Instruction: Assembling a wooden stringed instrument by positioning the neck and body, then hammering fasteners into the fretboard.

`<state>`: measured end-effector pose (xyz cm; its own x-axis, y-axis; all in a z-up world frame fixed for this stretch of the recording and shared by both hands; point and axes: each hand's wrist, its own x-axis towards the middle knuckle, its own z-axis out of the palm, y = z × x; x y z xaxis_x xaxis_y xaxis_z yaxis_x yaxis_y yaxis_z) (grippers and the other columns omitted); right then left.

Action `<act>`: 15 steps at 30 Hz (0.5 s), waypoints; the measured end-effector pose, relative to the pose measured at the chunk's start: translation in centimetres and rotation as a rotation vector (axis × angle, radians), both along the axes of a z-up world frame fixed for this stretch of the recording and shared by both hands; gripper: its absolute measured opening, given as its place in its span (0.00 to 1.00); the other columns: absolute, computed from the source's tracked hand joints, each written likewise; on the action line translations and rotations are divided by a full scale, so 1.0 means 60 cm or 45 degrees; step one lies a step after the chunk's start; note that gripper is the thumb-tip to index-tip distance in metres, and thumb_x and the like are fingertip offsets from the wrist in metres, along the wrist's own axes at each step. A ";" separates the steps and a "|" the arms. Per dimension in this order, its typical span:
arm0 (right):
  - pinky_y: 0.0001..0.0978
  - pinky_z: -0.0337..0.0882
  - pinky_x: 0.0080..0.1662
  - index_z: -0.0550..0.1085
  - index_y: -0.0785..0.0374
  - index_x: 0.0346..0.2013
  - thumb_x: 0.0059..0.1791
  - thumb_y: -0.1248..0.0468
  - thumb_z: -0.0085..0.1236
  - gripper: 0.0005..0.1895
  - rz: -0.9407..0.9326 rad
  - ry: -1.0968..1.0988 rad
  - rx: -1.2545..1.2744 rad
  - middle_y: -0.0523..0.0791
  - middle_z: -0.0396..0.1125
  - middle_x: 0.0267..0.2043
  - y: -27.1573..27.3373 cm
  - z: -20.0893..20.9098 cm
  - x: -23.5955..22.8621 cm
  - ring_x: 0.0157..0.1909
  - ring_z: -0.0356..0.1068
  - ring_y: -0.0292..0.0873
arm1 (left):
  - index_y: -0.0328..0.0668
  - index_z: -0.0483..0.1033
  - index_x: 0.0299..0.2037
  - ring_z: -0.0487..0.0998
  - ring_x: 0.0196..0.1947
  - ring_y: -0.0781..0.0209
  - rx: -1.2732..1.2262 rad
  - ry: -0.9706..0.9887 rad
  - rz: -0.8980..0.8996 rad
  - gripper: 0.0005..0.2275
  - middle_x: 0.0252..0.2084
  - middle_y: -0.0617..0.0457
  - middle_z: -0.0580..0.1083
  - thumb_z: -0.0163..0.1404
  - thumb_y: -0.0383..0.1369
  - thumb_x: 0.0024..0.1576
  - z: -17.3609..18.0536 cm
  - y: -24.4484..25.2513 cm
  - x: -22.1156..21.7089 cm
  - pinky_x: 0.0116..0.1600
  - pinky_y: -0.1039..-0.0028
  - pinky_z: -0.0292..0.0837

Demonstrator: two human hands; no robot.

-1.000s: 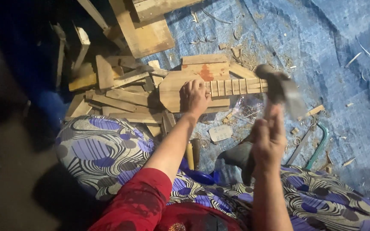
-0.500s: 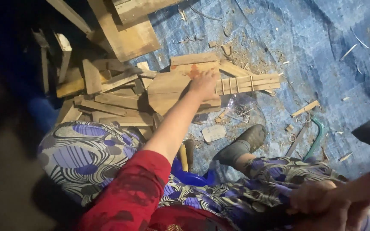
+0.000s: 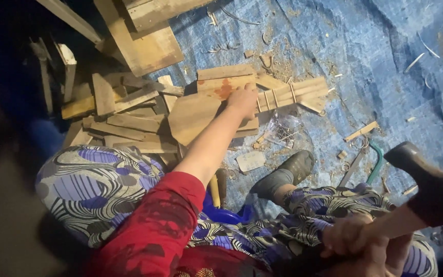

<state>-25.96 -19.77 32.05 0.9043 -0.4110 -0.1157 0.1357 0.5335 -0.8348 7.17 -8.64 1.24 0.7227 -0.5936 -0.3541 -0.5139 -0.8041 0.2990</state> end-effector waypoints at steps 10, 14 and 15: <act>0.25 0.56 0.23 0.62 0.47 0.42 0.59 0.67 0.35 0.09 -0.403 0.327 -0.347 0.39 0.54 0.22 0.073 0.077 0.042 0.20 0.52 0.34 | 0.36 0.70 0.52 0.82 0.41 0.43 -0.116 0.250 0.775 0.28 0.44 0.43 0.79 0.62 0.45 0.45 0.043 0.070 0.024 0.45 0.53 0.77; 0.27 0.59 0.25 0.63 0.51 0.43 0.58 0.68 0.35 0.08 -0.288 0.230 -0.305 0.41 0.58 0.26 0.070 0.074 0.036 0.22 0.55 0.35 | 0.28 0.64 0.57 0.81 0.43 0.48 -0.096 0.214 0.976 0.42 0.47 0.43 0.77 0.68 0.52 0.39 0.029 0.091 0.017 0.49 0.53 0.73; 0.26 0.57 0.25 0.62 0.50 0.41 0.59 0.67 0.35 0.07 -0.334 0.288 -0.306 0.40 0.56 0.24 0.075 0.078 0.039 0.22 0.54 0.35 | 0.31 0.65 0.55 0.82 0.43 0.46 -0.199 0.208 1.069 0.39 0.46 0.42 0.78 0.68 0.50 0.40 0.031 0.098 0.010 0.50 0.56 0.75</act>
